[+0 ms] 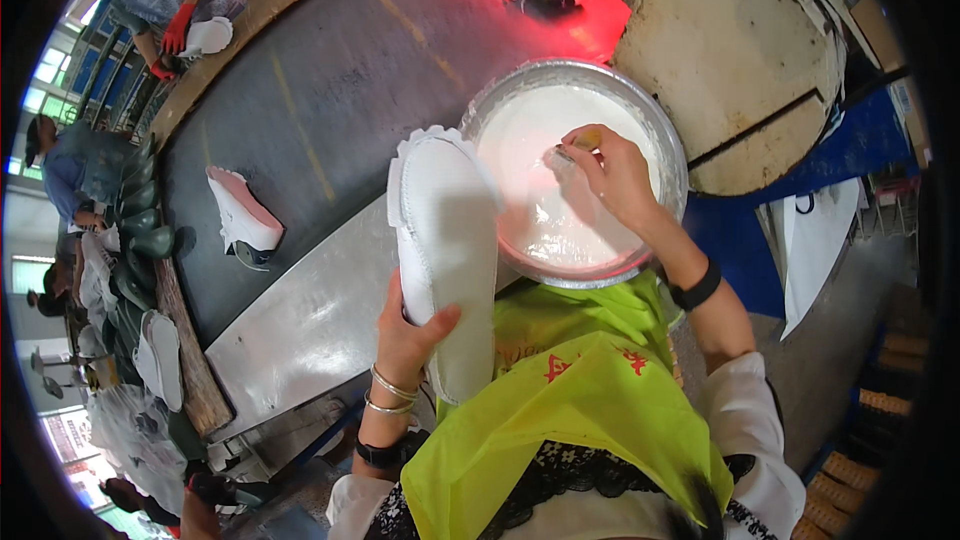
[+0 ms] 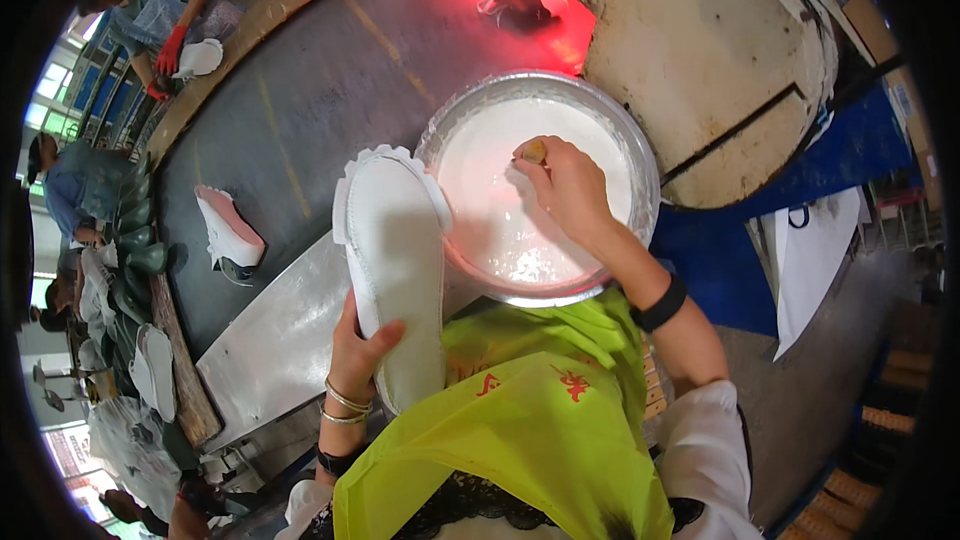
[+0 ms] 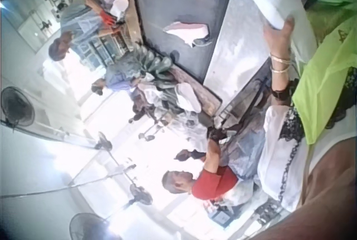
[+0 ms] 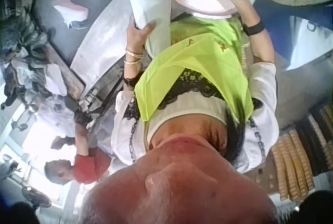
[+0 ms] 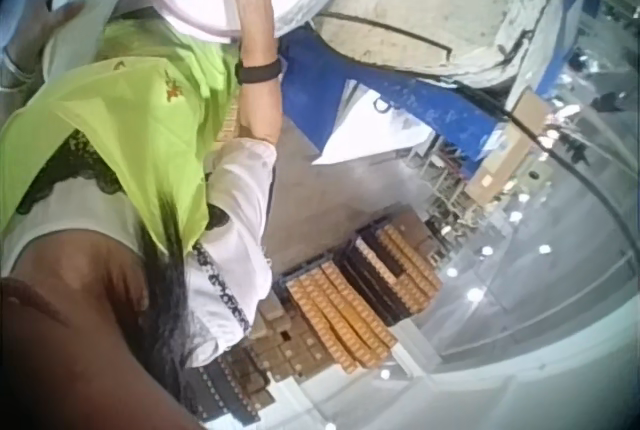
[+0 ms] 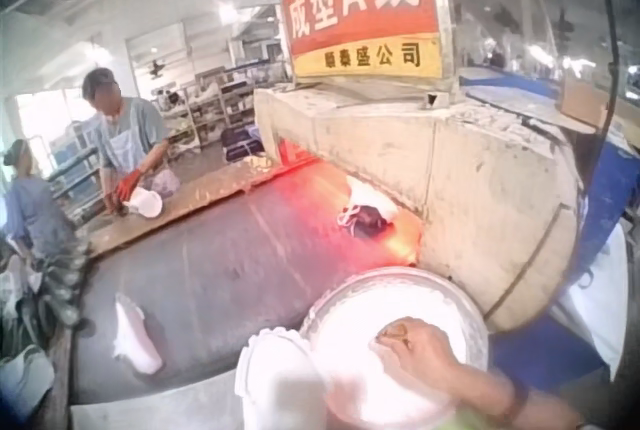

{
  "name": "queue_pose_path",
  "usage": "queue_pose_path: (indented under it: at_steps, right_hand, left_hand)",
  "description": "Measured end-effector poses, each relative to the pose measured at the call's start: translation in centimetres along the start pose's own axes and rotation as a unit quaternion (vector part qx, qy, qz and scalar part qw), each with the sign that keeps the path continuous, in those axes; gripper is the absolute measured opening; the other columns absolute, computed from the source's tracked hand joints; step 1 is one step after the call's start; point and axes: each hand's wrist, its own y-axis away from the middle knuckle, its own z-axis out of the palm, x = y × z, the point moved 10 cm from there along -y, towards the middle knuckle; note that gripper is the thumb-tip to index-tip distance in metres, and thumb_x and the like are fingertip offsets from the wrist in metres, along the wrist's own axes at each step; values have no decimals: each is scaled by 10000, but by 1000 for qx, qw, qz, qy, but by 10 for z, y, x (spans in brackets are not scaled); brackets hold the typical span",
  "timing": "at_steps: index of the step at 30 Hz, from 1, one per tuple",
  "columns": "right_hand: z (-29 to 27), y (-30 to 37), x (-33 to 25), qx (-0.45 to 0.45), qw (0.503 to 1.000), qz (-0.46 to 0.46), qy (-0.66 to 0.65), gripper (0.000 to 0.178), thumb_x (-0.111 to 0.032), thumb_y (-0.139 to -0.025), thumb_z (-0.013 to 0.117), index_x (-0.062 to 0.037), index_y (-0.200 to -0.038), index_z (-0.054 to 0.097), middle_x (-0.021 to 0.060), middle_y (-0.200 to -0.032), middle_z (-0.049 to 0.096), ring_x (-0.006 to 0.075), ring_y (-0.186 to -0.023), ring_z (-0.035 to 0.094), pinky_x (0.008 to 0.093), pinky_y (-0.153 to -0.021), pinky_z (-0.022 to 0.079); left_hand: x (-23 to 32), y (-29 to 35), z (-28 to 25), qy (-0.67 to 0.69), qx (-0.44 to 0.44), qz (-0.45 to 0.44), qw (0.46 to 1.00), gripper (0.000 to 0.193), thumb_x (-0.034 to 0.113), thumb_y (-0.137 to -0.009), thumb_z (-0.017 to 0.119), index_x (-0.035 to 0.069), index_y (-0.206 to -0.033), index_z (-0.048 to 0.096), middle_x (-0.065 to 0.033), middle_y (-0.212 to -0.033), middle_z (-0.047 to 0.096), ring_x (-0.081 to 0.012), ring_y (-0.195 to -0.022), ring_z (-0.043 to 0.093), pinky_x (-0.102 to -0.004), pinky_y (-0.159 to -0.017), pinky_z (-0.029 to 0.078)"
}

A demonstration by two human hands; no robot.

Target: Applying glue or primer to shoe soles using a brush on a production line.

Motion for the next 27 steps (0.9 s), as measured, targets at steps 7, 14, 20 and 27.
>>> queue_pose_path:
  at_steps: [7,14,20,27]
  right_hand:
    - [2,6,-101,-12,960,-89,-264,174,-140,-912,613,12,-992,641,52,-837,665,108,-804,623,260,-672,483]
    - [2,-13,-68,-37,972,-25,-229,161,-99,-923,590,34,-1005,630,47,-877,644,100,-798,582,258,-723,466]
    - [13,33,-63,-71,972,11,-225,131,-82,-904,611,17,-987,634,98,-835,667,121,-762,626,265,-682,495]
    - [-4,-12,-98,73,971,-63,-219,130,-94,-902,617,-4,-992,638,106,-870,676,159,-776,651,275,-713,505]
  left_hand:
    - [6,-16,12,-140,-7,71,988,812,262,-673,815,11,-1337,420,-148,-1214,528,-237,-1070,550,-359,-923,451]
    - [8,-16,17,-159,-20,71,984,855,270,-659,823,9,-1352,396,-171,-1215,506,-264,-1088,540,-370,-931,447]
    - [4,-26,0,-133,25,40,990,888,310,-642,823,4,-1357,392,-176,-1219,509,-289,-1108,534,-379,-941,443]
    - [32,-26,13,-245,38,94,964,821,318,-625,810,12,-1287,432,-189,-1207,504,-332,-1089,520,-415,-940,434]
